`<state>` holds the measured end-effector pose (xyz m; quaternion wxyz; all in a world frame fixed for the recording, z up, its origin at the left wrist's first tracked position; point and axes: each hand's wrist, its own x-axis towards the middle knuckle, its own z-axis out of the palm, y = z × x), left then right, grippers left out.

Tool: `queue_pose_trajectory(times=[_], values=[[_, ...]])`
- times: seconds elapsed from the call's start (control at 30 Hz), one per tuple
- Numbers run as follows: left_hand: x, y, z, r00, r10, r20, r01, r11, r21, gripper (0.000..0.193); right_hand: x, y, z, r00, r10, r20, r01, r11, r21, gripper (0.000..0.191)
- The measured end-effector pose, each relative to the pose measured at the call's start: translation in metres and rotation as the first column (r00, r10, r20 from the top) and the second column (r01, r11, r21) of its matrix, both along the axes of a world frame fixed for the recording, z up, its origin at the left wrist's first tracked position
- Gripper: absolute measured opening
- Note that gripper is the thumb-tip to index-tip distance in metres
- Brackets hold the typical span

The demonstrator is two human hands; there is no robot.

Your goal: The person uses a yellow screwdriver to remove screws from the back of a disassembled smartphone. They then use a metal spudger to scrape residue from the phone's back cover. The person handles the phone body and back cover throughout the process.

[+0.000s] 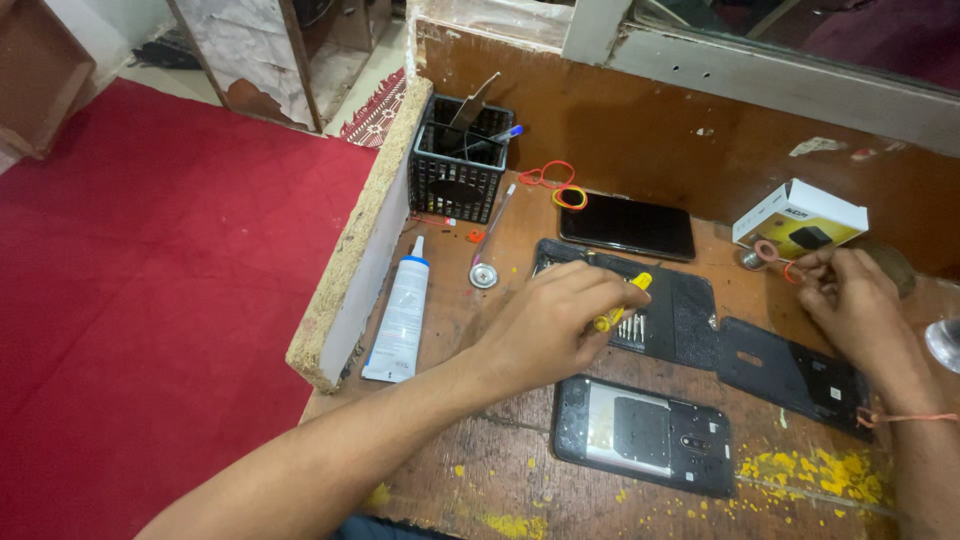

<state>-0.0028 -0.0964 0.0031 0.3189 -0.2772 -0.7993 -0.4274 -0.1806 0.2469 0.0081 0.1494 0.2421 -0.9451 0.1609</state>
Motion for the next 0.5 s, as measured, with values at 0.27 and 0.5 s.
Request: queue_pose_trajectory(times=[0.27,0.5], values=[[0.001,0.000,0.003,1.000,0.001,0.000,-0.001,1.000,-0.005,0.034,0.008,-0.007,0.003,1.000,0.030,-0.009,-0.030,0.999,-0.018,0.024],[0.005,0.003,0.007,0.999,0.049,0.009,-0.048,0.995,-0.089,0.025,0.023,-0.005,0.017,0.993,0.118,-0.031,-0.119,0.991,-0.059,0.026]])
